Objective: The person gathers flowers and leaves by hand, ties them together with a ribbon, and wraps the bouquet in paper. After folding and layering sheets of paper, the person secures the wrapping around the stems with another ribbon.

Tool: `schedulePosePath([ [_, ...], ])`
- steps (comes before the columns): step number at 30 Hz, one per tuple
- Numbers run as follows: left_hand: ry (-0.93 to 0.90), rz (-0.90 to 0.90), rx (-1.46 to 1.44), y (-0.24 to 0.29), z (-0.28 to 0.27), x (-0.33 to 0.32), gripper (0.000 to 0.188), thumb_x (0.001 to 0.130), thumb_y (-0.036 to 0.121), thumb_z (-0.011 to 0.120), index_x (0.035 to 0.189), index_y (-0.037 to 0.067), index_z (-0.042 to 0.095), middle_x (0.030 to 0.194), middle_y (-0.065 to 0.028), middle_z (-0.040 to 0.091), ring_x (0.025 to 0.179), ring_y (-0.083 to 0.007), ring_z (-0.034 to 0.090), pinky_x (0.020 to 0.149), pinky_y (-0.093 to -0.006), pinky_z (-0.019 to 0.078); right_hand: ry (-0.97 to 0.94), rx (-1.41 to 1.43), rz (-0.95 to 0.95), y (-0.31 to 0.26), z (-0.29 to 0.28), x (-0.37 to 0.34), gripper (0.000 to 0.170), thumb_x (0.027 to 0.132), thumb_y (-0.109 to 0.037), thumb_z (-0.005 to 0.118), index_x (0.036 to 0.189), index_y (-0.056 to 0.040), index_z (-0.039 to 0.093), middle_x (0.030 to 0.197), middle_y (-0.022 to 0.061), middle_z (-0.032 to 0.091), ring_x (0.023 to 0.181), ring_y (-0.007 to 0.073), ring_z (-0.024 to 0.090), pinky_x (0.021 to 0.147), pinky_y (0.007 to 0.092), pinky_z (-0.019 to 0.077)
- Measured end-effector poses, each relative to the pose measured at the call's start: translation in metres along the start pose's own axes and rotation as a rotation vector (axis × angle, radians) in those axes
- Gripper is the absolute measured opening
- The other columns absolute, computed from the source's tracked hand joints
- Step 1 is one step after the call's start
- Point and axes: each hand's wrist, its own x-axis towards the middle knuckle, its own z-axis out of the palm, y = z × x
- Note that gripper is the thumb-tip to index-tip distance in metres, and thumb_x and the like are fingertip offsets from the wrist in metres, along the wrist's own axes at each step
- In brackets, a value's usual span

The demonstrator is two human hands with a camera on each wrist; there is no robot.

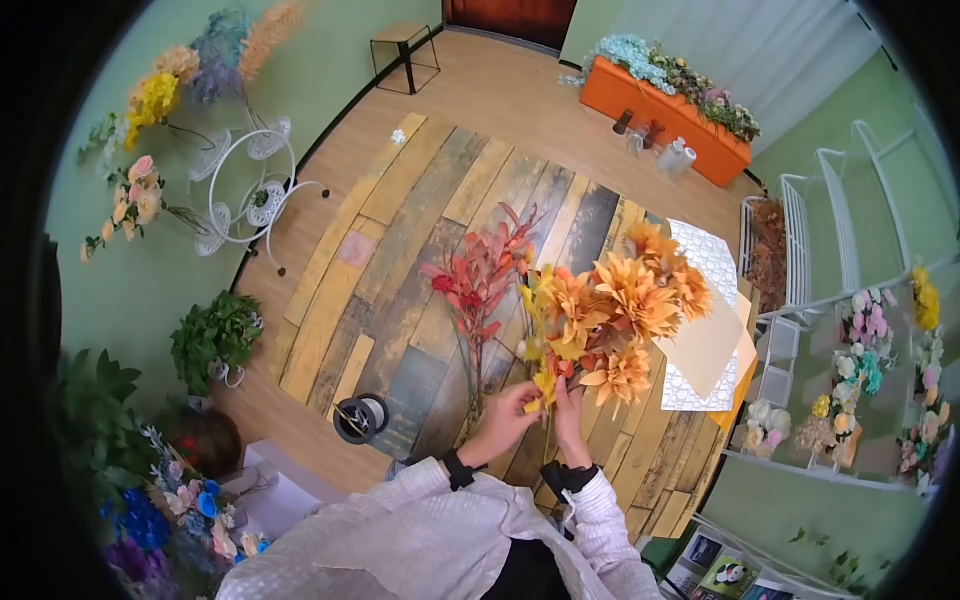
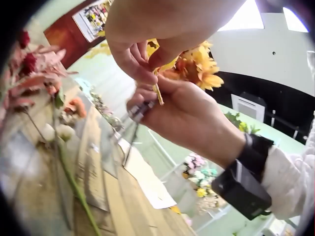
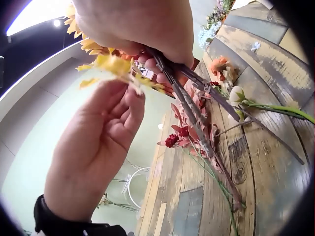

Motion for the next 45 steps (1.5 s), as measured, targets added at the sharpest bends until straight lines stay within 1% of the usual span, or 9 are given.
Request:
schedulePosePath([
  [6, 0.038, 0.147, 0.089, -0.006, 0.028, -0.001, 0.031, 0.064, 0.001, 0.059, 0.094, -0.001, 0.053, 0.078, -0.0147, 0.054, 0.067, -0.0231, 0.056, 0.057, -0.0291, 0.0446, -0.006, 0.045, -0.055, -0.001, -0.022, -0.012, 0.046, 0.085, -0.026, 0.045, 0.12, -0.0022, 0.028, 0.113, 0.0061, 0.039, 0.095, 0.012, 0.042, 0.079, 0.0243, 0.0355],
  [12, 0.032, 0.151, 0.21, -0.015, 0.024, 0.001, 0.015, 0.062, 0.009, 0.063, 0.072, 0.0, 0.057, 0.061, -0.0127, 0.053, 0.059, -0.0273, 0.054, 0.052, -0.0324, 0.0427, 0.194, -0.059, 0.032, -0.016, -0.011, -0.015, 0.036, 0.083, -0.016, 0.049, 0.112, 0.001, 0.038, 0.102, 0.0052, 0.048, 0.088, 0.0121, 0.046, 0.078, 0.0239, 0.0358],
  [14, 0.006, -0.231, 0.181, -0.001, -0.003, 0.011, 0.019, 0.064, 0.012, 0.064, 0.067, -0.002, 0.051, 0.064, -0.0146, 0.052, 0.06, -0.0298, 0.052, 0.053, -0.0347, 0.0415, 0.32, -0.203, -0.065, -0.026, -0.01, -0.017, 0.032, 0.083, -0.016, 0.049, 0.109, 0.0005, 0.04, 0.096, 0.0033, 0.049, 0.08, 0.0101, 0.047, 0.071, 0.022, 0.0378],
  [19, 0.452, 0.078, 0.842, -0.114, -0.054, 0.013, 0.025, 0.064, 0.015, 0.066, 0.067, 0.0, 0.047, 0.059, -0.0133, 0.049, 0.055, -0.0291, 0.051, 0.051, -0.0362, 0.0406, 0.426, -0.076, -0.064, -0.011, -0.043, -0.022, 0.026, 0.082, -0.016, 0.051, 0.103, -0.0042, 0.043, 0.082, -0.0011, 0.047, 0.064, 0.0058, 0.042, 0.055, 0.0193, 0.0354],
  [25, 0.186, -0.152, 0.582, -0.164, -0.068, -0.003, 0.03, 0.068, 0.016, 0.064, 0.081, 0.001, 0.043, 0.053, -0.0116, 0.049, 0.051, -0.023, 0.052, 0.048, -0.033, 0.0403, 0.398, -0.075, -0.034, -0.011, -0.031, -0.042, 0.025, 0.077, -0.023, 0.056, 0.09, -0.005, 0.046, 0.068, -0.0028, 0.044, 0.055, 0.0066, 0.039, 0.05, 0.0208, 0.0312],
  [27, 0.207, -0.476, 0.273, -0.164, -0.073, -0.002, 0.02, 0.075, 0.014, 0.054, 0.086, 0.001, 0.043, 0.056, -0.0129, 0.049, 0.053, -0.0269, 0.051, 0.051, -0.0343, 0.0408, 0.34, -0.067, -0.02, -0.011, -0.023, -0.042, 0.026, 0.076, -0.023, 0.057, 0.09, -0.0047, 0.046, 0.068, -0.003, 0.043, 0.055, 0.0068, 0.039, 0.05, 0.0211, 0.0313],
  [33, 0.555, -0.081, 0.204, -0.049, -0.044, 0.006, 0.015, 0.085, 0.016, 0.041, 0.087, 0.001, 0.042, 0.052, -0.0108, 0.042, 0.046, -0.0238, 0.044, 0.046, -0.035, 0.0384, 0.232, -0.026, 0.06, -0.015, 0.004, -0.024, 0.029, 0.07, -0.014, 0.064, 0.093, -0.0008, 0.052, 0.081, -0.0003, 0.054, 0.066, 0.0067, 0.048, 0.058, 0.0195, 0.037],
  [36, 0.441, 0.018, 0.113, -0.019, -0.011, 0.0, 0.016, 0.085, 0.018, 0.039, 0.093, 0.004, 0.041, 0.053, -0.0096, 0.047, 0.046, -0.0183, 0.049, 0.041, -0.0333, 0.0349, 0.183, 0.014, 0.066, -0.012, 0.016, -0.016, 0.029, 0.07, -0.013, 0.064, 0.092, -0.0013, 0.05, 0.081, 0.0005, 0.053, 0.066, 0.0067, 0.048, 0.057, 0.0197, 0.0376],
  [45, -0.121, -0.059, 0.312, -0.009, 0.012, -0.007, 0.013, 0.073, 0.007, 0.044, 0.08, -0.003, 0.049, 0.076, -0.0226, 0.052, 0.072, -0.0369, 0.051, 0.058, -0.0424, 0.0394, 0.095, -0.203, 0.007, -0.017, 0.024, -0.009, 0.03, 0.071, -0.01, 0.063, 0.095, -0.0003, 0.047, 0.085, 0.0028, 0.053, 0.074, 0.0096, 0.05, 0.065, 0.0226, 0.0409],
])
